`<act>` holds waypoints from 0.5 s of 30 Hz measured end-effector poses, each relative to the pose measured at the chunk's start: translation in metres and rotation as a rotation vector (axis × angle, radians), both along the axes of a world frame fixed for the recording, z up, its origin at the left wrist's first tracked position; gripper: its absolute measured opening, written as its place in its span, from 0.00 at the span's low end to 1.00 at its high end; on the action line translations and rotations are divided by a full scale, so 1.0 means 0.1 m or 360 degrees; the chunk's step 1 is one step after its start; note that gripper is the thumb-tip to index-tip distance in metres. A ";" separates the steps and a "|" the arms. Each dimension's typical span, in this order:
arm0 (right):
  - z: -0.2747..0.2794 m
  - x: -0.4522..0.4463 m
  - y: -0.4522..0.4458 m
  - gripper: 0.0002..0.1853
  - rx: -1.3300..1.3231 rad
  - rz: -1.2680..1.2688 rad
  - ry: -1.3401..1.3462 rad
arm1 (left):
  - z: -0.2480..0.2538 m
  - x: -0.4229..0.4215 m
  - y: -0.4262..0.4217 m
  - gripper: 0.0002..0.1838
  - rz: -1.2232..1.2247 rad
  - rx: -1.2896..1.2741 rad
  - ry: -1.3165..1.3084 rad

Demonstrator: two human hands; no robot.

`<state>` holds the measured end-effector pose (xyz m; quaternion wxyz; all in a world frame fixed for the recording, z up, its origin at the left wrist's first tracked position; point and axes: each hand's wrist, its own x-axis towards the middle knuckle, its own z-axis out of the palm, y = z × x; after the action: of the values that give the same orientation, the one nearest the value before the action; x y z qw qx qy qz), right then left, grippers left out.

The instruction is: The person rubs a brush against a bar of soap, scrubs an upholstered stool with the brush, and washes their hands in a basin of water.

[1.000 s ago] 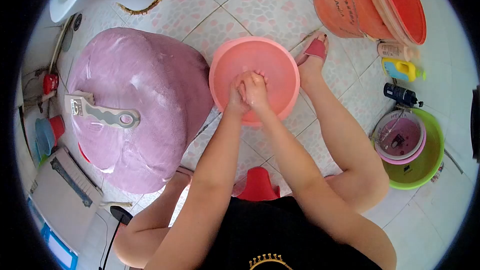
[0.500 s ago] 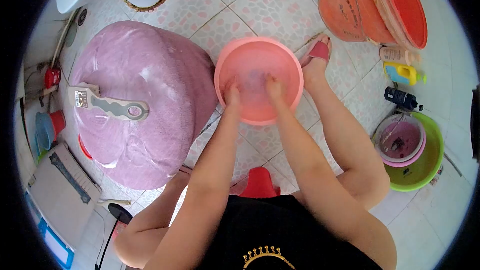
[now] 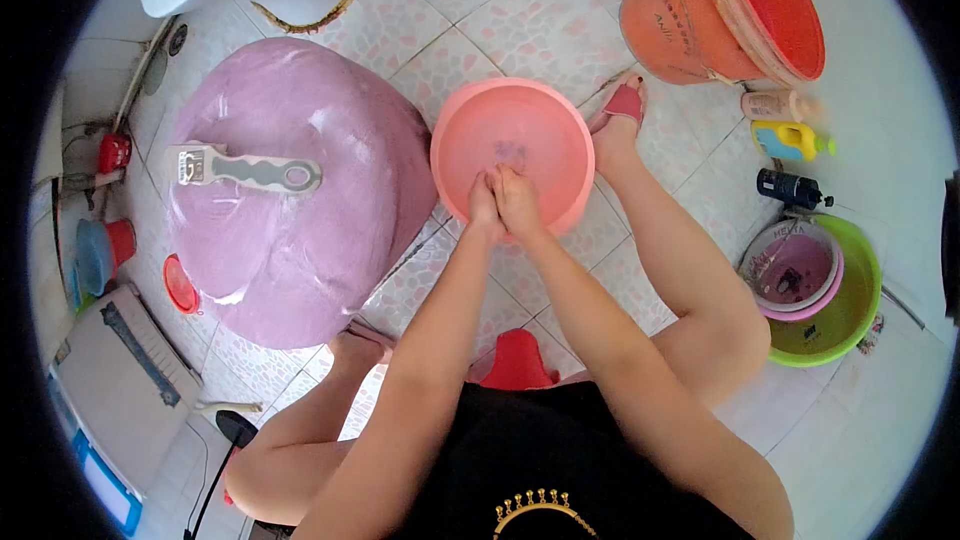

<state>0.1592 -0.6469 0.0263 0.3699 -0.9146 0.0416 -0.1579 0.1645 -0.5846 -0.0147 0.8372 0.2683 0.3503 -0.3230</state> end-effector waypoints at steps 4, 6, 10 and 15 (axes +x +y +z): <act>0.24 -0.23 -0.09 0.12 -0.0043 0.0208 0.0348 | 0.67 -0.02 0.16 0.18 -0.0258 0.0498 -0.0034; 0.40 -0.33 -0.09 0.13 -0.0143 0.0214 -0.0142 | 0.70 -0.07 0.28 0.17 -0.0412 0.0833 -0.0396; 0.17 -0.65 -0.08 0.14 0.0294 -0.0275 0.0413 | 0.84 -0.23 0.60 0.15 -0.0585 0.1331 -0.0768; 0.30 -0.89 0.07 0.25 0.2013 -0.0762 0.1704 | 0.93 -0.55 0.90 0.20 -0.0517 0.1332 -0.0692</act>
<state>0.0702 -0.6396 0.0562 0.6970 -0.4547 0.4822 0.2737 0.1099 -0.4950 0.0784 0.6503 0.6936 0.2208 -0.2176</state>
